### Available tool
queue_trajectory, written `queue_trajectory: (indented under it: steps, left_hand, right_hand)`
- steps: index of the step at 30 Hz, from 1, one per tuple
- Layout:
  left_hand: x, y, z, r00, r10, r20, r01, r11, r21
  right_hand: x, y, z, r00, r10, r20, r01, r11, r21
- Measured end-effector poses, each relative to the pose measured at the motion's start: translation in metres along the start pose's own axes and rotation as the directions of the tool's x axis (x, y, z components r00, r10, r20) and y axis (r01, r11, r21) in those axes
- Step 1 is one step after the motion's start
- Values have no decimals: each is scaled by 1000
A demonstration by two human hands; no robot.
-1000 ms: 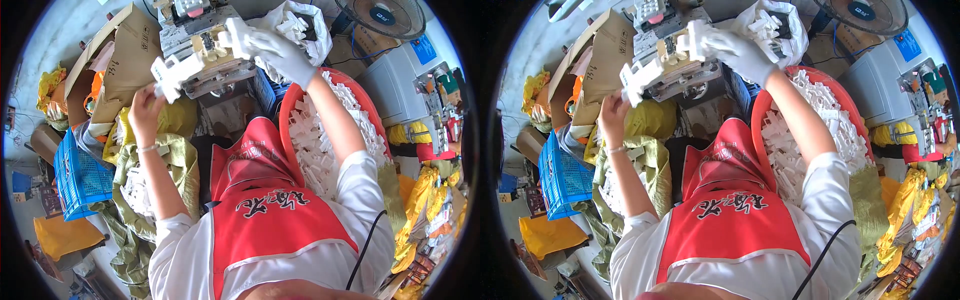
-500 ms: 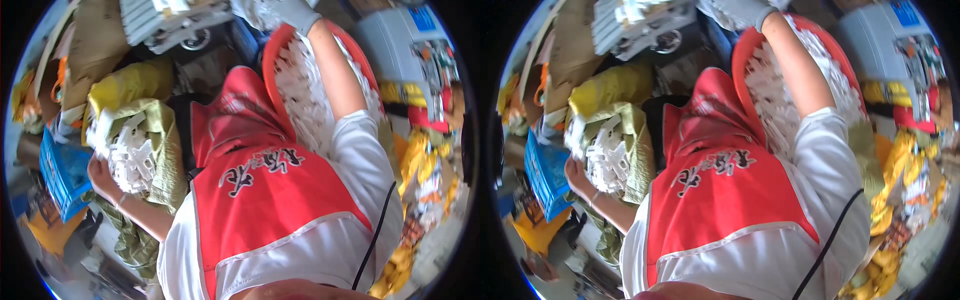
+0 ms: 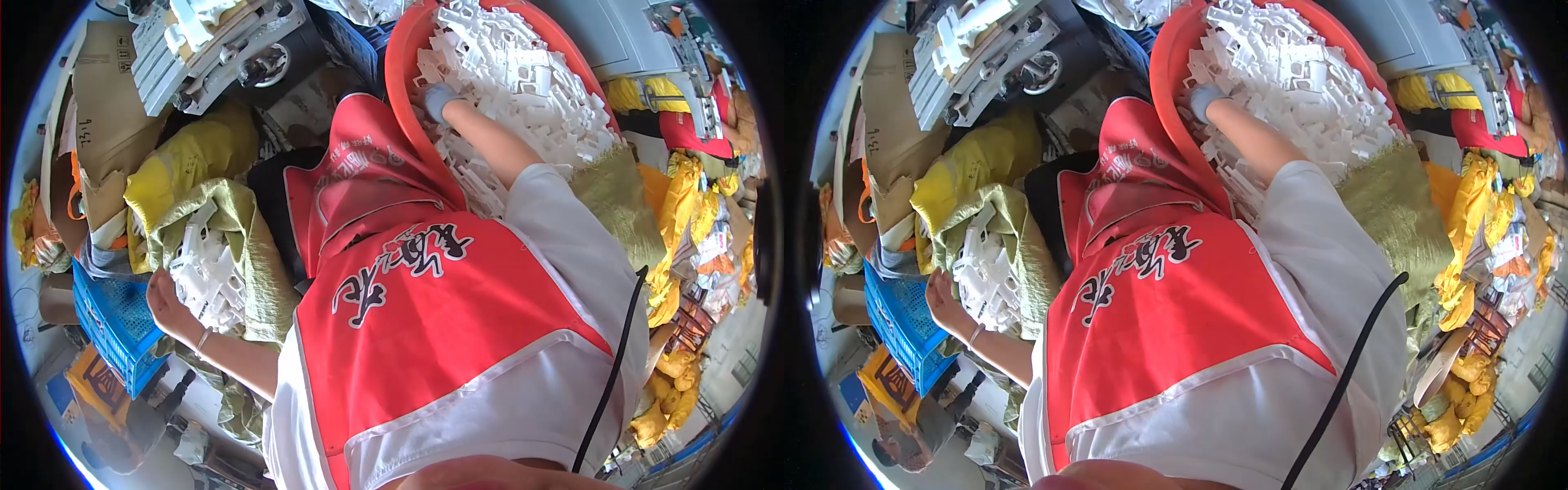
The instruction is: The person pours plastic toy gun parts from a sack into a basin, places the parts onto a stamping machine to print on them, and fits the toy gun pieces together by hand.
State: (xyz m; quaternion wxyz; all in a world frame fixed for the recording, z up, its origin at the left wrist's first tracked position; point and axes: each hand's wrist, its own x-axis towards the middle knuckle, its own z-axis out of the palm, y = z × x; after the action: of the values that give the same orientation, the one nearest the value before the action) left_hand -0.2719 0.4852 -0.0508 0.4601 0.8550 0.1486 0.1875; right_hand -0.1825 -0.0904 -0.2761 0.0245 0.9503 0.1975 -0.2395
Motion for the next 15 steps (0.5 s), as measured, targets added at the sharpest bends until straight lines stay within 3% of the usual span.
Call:
queue_trajectory:
  steps: [1, 3, 4, 5, 6, 7, 9, 10, 12, 14, 15]
  left_hand:
    - [3, 2, 8, 999, 17, 30, -17, 1000, 5]
    - [7, 4, 18, 995, 31, 90, -32, 999, 2]
    - [8, 4, 23, 993, 38, 109, -36, 999, -22]
    - [8, 5, 27, 993, 39, 115, -36, 999, -26]
    - [9, 5, 30, 993, 16, 114, -17, 1000, 13]
    - [9, 5, 34, 994, -6, 112, 0, 999, 51]
    - [12, -1, 42, 991, 2, 137, -2, 1000, 2]
    - [15, -3, 47, 988, 10, 154, -3, 999, -42]
    - [17, 7, 61, 988, 6, 157, 3, 998, -57]
    - [22, 29, 73, 979, -3, 204, 11, 999, -42]
    - [29, 24, 77, 976, 34, 215, 1, 987, -162]
  right_hand:
    - [-4, 0, -5, 1000, 6, -7, -6, 1000, 2]
    - [-26, -6, -39, 973, 213, -86, -203, 973, 105]
    - [-33, 1, -48, 972, 219, -86, -210, 972, 103]
    - [-45, 10, -53, 947, 247, -203, -137, 886, 443]
    - [-57, 19, -52, 902, 313, -298, -6, 697, 717]
    - [-66, 27, -46, 900, 320, -294, -14, 697, 717]
    - [-81, 44, -29, 863, 440, -248, 134, 273, 953]
    - [-90, 49, -21, 860, 446, -250, 134, 276, 952]
    - [-105, 57, -4, 892, 420, -167, -151, 624, 767]
    - [-97, 67, 15, 910, 379, -168, -100, 594, 798]
    - [-97, 63, -6, 951, 293, -98, -139, 689, 711]
